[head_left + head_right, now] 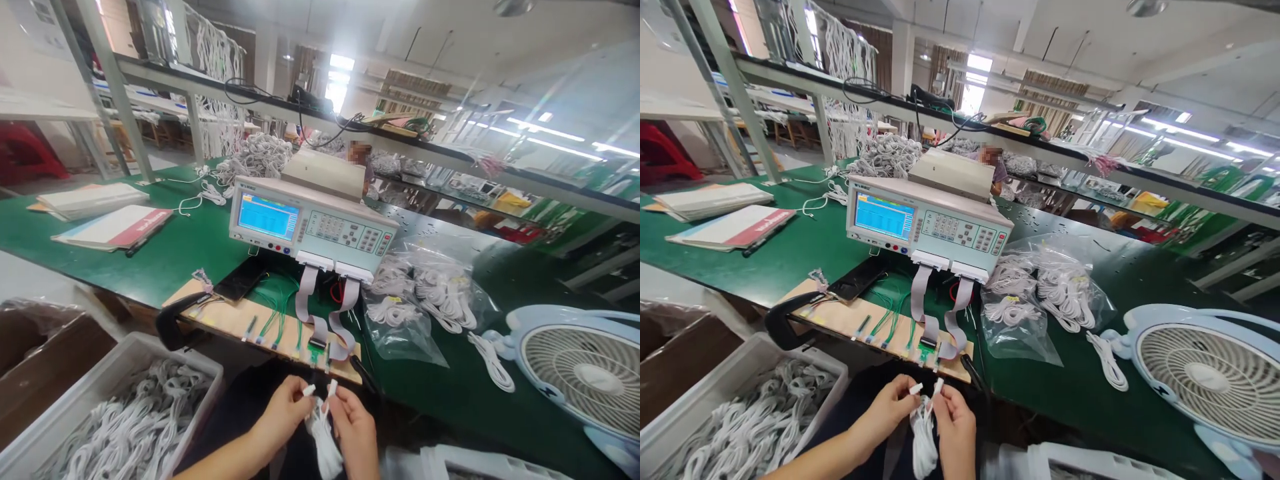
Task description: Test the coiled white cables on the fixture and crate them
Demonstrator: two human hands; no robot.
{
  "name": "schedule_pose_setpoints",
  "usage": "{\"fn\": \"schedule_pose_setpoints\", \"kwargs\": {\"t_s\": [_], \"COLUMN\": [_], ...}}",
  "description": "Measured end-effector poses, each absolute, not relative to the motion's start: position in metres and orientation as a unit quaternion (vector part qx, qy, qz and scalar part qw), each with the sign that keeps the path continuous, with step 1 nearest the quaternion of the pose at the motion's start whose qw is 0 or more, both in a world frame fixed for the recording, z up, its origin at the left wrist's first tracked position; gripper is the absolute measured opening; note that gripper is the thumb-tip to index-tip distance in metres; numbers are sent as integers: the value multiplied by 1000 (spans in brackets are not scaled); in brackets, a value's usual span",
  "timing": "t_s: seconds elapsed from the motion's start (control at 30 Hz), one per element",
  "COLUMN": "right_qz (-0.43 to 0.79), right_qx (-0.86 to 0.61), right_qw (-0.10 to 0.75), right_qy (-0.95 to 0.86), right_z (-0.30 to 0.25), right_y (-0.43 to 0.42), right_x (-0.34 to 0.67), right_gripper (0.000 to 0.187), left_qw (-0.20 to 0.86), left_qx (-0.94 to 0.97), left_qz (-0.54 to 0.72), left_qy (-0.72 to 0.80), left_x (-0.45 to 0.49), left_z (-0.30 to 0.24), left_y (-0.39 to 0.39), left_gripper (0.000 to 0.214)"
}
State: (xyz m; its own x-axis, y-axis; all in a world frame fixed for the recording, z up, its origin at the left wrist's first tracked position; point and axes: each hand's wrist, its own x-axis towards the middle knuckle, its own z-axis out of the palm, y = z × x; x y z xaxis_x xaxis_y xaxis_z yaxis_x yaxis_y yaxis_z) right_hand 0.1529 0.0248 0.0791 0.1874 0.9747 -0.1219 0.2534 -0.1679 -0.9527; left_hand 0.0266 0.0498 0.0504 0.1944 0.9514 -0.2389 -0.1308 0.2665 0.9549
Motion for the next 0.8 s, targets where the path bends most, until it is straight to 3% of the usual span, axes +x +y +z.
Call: {"fn": "schedule_pose_setpoints", "kwargs": {"t_s": [0.13, 0.27, 0.4, 0.5, 0.8], "right_qz": [488, 532, 580, 545, 457], "right_qx": [-610, -596, -558, -565, -585], "right_qw": [445, 444, 489, 505, 404], "right_qy": [-439, -405, -338, -358, -534], "right_z": [73, 74, 75, 74, 83], "right_y": [41, 45, 45, 45, 34], "right_x": [157, 153, 144, 142, 159], "right_gripper": [38, 39, 29, 27, 31], "left_qw": [673, 745, 795, 798, 771], "left_qx": [451, 386, 309, 289, 240], "left_qz": [390, 346, 342, 349, 435], "left_qy": [438, 420, 393, 398, 397], "left_x": [17, 8, -3, -5, 19], "left_z": [50, 57, 66, 69, 68], "left_y": [59, 64, 65, 67, 64], "left_gripper": [11, 25, 28, 29, 27]}}
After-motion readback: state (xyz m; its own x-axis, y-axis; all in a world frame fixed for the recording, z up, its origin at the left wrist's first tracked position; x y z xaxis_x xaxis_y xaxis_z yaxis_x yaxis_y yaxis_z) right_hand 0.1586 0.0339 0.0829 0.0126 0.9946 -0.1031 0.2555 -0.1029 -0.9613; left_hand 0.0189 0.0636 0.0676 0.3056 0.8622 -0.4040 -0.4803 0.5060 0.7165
